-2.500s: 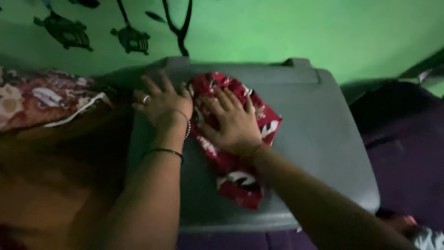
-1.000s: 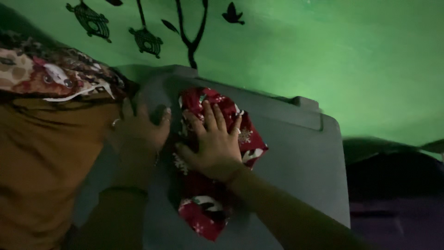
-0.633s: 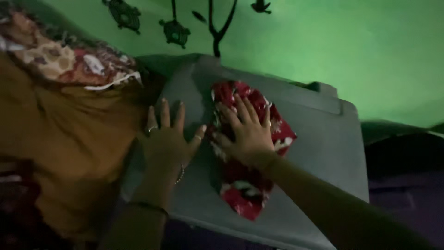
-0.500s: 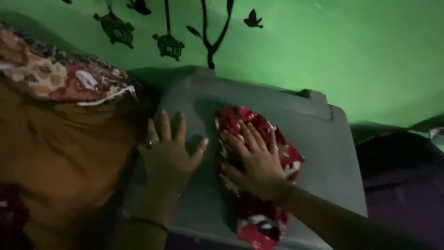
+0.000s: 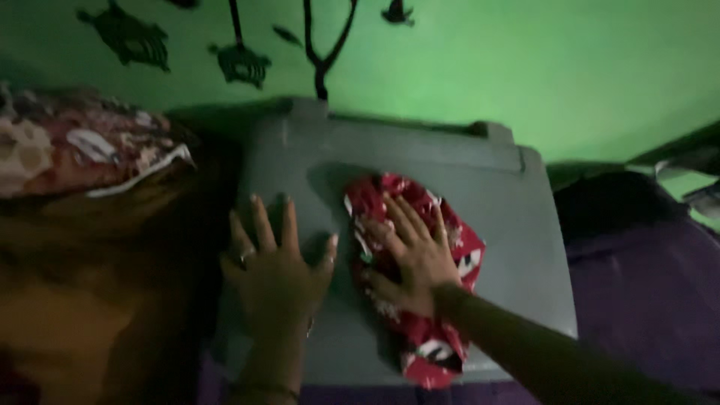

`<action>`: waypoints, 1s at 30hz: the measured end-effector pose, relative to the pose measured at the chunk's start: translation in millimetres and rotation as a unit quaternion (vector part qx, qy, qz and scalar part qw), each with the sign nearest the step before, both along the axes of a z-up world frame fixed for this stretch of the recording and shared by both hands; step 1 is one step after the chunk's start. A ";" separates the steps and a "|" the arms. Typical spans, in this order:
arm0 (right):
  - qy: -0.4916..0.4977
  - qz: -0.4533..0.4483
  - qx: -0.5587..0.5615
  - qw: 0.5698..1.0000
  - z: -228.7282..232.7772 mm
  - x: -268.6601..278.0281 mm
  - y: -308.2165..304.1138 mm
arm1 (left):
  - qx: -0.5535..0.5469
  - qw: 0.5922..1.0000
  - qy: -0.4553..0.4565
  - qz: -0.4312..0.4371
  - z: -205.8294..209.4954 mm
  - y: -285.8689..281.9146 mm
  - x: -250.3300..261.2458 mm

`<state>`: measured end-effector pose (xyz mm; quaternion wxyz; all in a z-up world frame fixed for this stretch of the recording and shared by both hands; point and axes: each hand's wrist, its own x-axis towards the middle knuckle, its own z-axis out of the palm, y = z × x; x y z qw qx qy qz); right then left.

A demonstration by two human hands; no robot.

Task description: The person hangs a bag in a closet, closes and locks the closet doors, then wipes down the doors, a large trunk, and a tabletop with a cloth.

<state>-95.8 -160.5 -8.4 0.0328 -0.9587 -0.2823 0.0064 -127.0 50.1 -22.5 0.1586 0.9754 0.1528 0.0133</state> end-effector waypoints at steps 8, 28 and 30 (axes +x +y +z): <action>0.003 -0.009 -0.027 1.000 -2.0 -2.3 -4.6 | 0.030 0.999 -0.045 0.000 -2.5 -3.1 -1.2; 0.024 -0.033 -0.014 0.999 4.6 -2.4 1.5 | 0.027 0.998 -0.060 0.012 2.5 -5.0 -6.2; 0.034 -0.043 -0.029 0.998 3.6 -1.5 2.7 | 0.033 0.998 -0.057 0.009 0.8 -3.8 -8.4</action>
